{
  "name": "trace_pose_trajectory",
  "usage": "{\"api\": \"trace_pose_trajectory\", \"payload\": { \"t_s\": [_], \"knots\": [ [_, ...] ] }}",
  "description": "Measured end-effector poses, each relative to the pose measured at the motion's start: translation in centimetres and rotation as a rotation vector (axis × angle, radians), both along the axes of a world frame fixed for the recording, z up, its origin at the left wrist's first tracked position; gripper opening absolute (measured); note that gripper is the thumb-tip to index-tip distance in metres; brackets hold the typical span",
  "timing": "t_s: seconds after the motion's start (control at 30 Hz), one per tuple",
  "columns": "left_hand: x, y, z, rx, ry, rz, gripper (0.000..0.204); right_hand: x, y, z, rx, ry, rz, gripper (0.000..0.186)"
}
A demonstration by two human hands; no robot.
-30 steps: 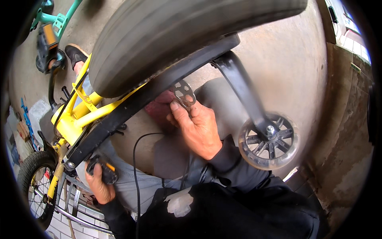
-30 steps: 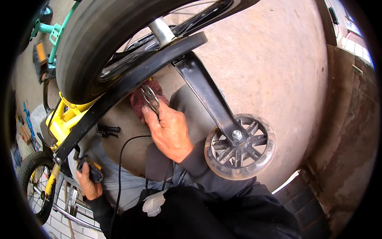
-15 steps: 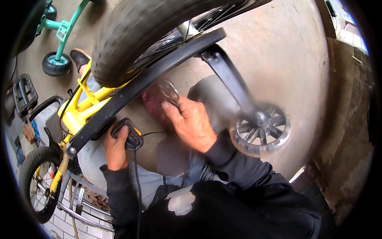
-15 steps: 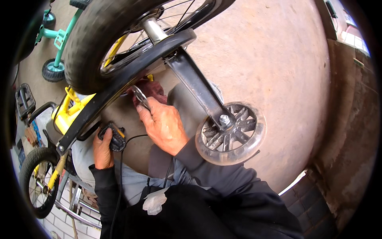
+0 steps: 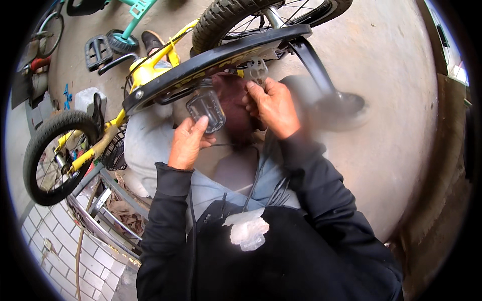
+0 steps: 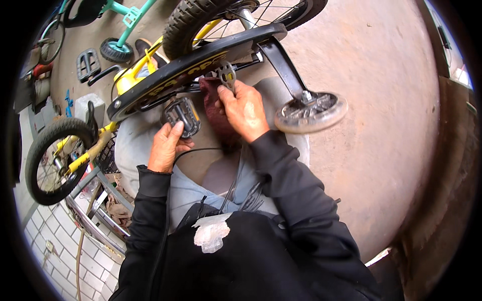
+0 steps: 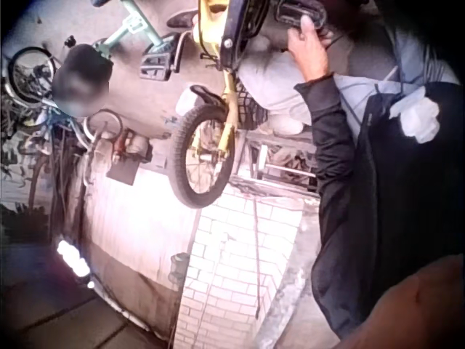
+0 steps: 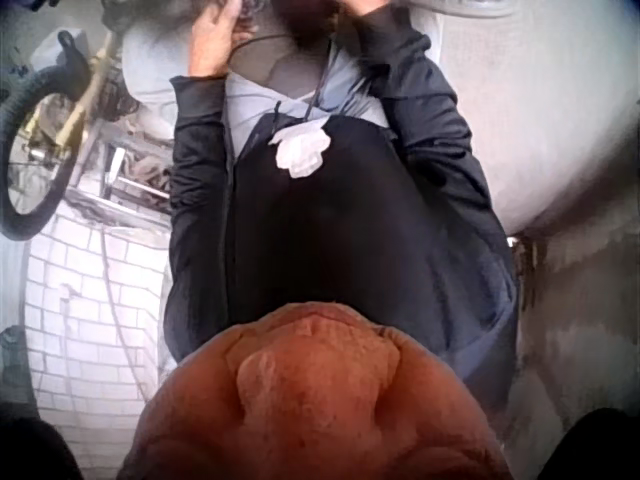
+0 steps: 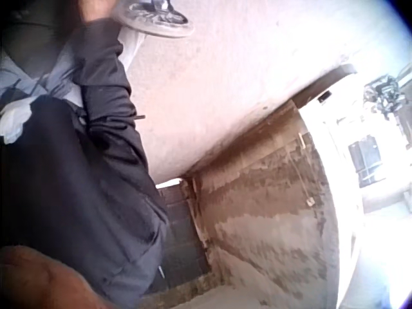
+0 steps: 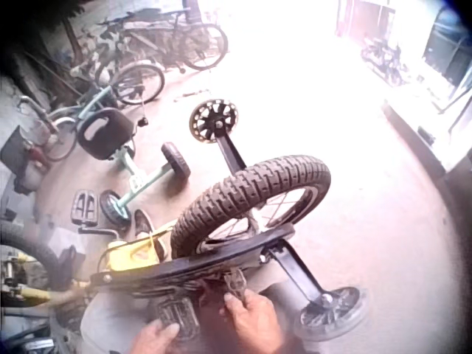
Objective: The person is repairing a yellow bicycle by removing a pedal from the crank arm using a wrench. They loosen the bolt, remove the pedal, and then reattach it, tightening the bolt to secure it in place.
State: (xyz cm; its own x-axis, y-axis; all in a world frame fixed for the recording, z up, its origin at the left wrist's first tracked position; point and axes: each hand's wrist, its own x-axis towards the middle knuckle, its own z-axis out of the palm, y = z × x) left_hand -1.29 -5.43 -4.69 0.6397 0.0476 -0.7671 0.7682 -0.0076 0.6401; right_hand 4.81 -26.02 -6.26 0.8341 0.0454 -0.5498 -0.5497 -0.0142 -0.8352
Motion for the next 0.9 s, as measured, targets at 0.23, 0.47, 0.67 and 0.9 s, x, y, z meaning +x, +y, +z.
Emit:
{"api": "trace_pose_trajectory", "payload": {
  "t_s": [0.23,0.47,0.67,0.9],
  "knots": [
    [-6.7,3.1,2.7,0.182,-0.143,0.079,0.026,-1.2,0.6,0.3,0.105,-0.017,0.024,0.019],
    [-14.1,7.8,5.4,0.27,-0.412,0.319,0.021,-3.3,1.6,-1.0,0.074,-0.143,0.197,0.02],
    [-20.4,10.3,5.6,0.39,-0.614,0.54,0.021,-3.0,0.6,-7.6,-0.245,-0.636,0.521,0.023],
    [-22.5,11.7,6.5,0.885,-0.762,0.464,0.05,-7.4,0.5,-3.8,-0.38,-0.556,0.547,0.023]
  ]
}}
